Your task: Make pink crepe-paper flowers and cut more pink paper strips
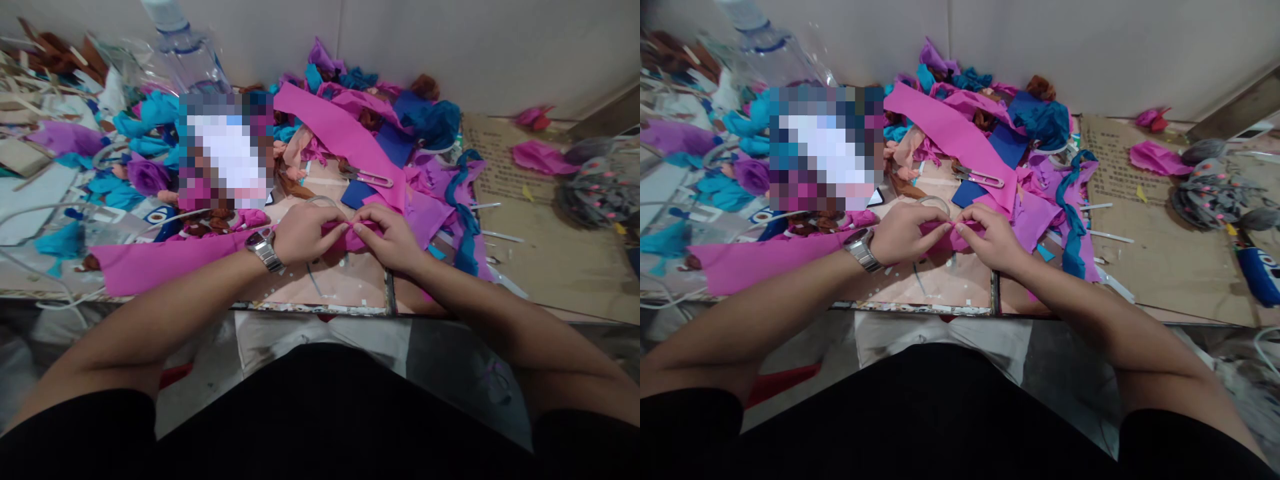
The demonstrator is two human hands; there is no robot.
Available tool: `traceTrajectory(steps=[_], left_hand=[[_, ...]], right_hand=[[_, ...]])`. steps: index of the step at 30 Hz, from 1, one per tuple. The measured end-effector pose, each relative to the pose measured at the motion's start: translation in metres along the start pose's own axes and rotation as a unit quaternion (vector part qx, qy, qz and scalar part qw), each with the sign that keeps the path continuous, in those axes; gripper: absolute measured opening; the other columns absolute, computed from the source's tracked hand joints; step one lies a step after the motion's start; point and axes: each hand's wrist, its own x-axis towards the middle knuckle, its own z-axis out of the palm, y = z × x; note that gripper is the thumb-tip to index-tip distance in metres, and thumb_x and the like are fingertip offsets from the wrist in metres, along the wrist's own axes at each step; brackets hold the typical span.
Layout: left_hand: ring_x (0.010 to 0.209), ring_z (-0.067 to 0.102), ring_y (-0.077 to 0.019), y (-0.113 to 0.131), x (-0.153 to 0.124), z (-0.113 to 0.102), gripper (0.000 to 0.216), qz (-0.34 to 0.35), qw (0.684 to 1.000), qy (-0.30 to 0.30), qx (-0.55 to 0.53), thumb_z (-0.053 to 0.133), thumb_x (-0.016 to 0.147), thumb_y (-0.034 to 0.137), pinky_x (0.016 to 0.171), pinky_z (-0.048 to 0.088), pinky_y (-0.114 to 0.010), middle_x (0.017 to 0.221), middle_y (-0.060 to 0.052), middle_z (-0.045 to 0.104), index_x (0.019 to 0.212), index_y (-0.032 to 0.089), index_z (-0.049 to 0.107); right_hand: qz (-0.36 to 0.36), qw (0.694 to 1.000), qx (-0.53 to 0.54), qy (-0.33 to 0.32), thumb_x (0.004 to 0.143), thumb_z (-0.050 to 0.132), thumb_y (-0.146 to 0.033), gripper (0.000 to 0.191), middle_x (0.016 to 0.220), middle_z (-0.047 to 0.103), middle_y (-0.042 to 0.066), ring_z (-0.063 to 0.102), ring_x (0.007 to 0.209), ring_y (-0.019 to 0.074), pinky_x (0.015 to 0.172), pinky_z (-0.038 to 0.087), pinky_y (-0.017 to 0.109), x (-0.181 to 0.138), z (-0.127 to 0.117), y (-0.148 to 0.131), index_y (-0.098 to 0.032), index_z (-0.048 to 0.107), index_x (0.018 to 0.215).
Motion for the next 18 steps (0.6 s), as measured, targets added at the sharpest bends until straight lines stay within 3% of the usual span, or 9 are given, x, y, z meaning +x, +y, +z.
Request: traceTrajectory(steps=[4, 10, 18], left_hand=[[0.075, 0.07, -0.018, 0.001, 0.002, -0.004, 0.031, -0.018, 0.999, -0.032, -0.034, 0.059, 0.102, 0.043, 0.07, 0.044, -0.031, 0.087, -0.003, 0.08, 0.098, 0.022, 0.081], [0.084, 0.072, -0.0182, -0.002, 0.006, -0.011, 0.031, -0.036, 0.995, -0.035, -0.09, 0.061, 0.101, 0.043, 0.077, 0.049, -0.029, 0.098, -0.005, 0.082, 0.098, 0.02, 0.082], [0.074, 0.067, -0.0151, -0.003, 0.007, -0.012, 0.032, -0.039, 0.989, -0.066, -0.124, 0.063, 0.1, 0.045, 0.067, 0.043, -0.027, 0.086, -0.003, 0.078, 0.096, 0.019, 0.081]], right_hand=[[-0.017, 1.0, -0.013, 0.009, 0.101, 0.066, -0.036, 0.017, 0.093, 0.073, 0.005, 0.068, 0.09, 0.0223, 0.083, 0.054, 0.038, 0.0, -0.001, 0.001, -0.023, 0.066, 0.09], [-0.001, 1.0, -0.023, 0.012, 0.1, 0.064, -0.035, 0.016, 0.089, 0.073, 0.005, 0.068, 0.087, 0.0229, 0.08, 0.054, 0.038, 0.001, -0.003, 0.003, -0.023, 0.066, 0.089], [0.036, 0.999, 0.007, 0.008, 0.094, 0.075, -0.036, 0.013, 0.091, 0.08, 0.004, 0.073, 0.082, 0.0213, 0.077, 0.058, 0.036, -0.003, -0.001, 0.0, -0.022, 0.076, 0.093]])
